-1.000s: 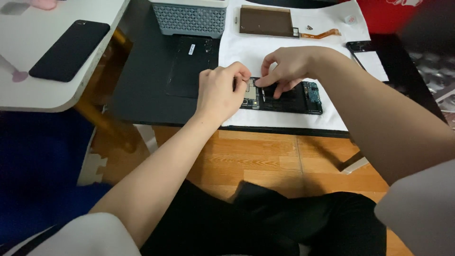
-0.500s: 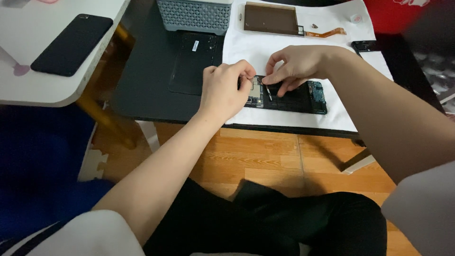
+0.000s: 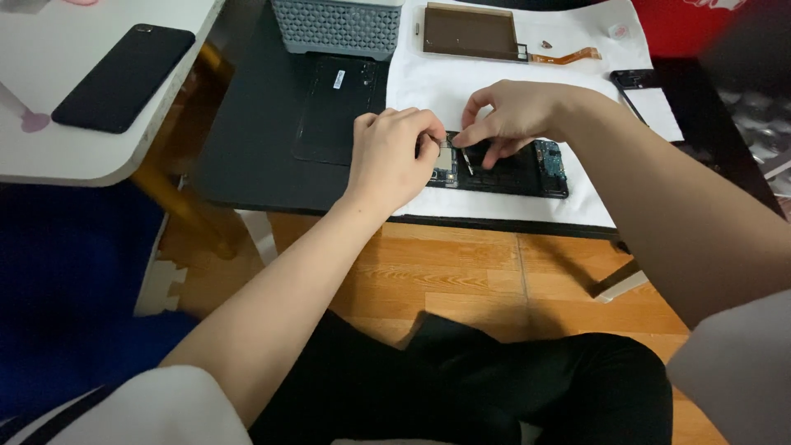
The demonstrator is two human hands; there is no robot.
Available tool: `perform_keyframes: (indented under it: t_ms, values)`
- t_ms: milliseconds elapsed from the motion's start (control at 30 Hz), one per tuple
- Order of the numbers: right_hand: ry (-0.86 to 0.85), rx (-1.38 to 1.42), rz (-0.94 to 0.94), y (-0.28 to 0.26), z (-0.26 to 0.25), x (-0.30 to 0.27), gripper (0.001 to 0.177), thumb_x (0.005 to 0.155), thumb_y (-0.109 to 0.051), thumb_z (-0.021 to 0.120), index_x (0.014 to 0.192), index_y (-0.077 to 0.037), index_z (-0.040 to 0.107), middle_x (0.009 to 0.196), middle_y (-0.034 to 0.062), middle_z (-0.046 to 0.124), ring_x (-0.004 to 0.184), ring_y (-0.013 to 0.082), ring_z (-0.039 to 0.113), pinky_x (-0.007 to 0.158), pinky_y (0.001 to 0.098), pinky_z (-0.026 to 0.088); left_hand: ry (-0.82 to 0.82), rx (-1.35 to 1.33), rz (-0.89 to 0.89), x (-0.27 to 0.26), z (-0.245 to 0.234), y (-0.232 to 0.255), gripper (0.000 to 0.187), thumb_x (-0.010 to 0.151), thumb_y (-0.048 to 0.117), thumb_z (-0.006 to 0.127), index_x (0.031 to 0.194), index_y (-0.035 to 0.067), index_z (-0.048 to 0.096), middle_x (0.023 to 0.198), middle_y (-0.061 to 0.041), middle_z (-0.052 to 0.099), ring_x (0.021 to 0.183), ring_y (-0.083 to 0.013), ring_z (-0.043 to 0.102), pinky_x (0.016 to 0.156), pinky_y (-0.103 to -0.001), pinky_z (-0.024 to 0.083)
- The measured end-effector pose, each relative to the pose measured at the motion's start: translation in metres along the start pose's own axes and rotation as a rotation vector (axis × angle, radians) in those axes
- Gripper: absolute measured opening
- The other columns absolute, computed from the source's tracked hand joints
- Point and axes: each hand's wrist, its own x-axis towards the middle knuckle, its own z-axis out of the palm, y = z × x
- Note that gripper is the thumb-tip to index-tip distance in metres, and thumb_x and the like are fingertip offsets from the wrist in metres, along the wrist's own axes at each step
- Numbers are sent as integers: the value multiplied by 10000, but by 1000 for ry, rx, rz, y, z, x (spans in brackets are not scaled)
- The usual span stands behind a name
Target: Repairing a smartphone by connecting internal ribbon cables and installing the battery.
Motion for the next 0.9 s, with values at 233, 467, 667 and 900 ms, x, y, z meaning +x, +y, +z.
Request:
perform_keyframes:
  t_ms: [233,467,667,900]
  values:
    - [11,-8,-13,5,1,9,279,903,-281,779,1063,-126,611,930,145,730,775,217,743,652,274,488,-7,14,-6,0,1,-1,214,912,106,549,855,226,717,868,75,761,817,-233,648,817,-446,374]
    - [15,-14,13,1,2,4,272,909,-306,738,1077,-140,603,868,171,714,754,204,696,669,278,461,-5,15,-8,0,1,-1,217,915,106,558,869,223,734,882,74,768,825,-224,659,835,-441,376]
    - [37,-18,3,-1,5,1,338,882,-373,748,1075,-141,597,980,104,678,760,200,731,640,261,457,12,19,3,1,2,-1,210,903,96,564,853,221,725,874,60,766,806,-247,655,813,-456,378]
    - [22,-42,-6,-1,4,2,325,924,-372,746,1084,-129,601,999,125,709,762,208,728,680,283,477,-15,13,-21,1,1,0,208,927,115,561,854,220,725,863,59,761,801,-235,648,836,-455,382]
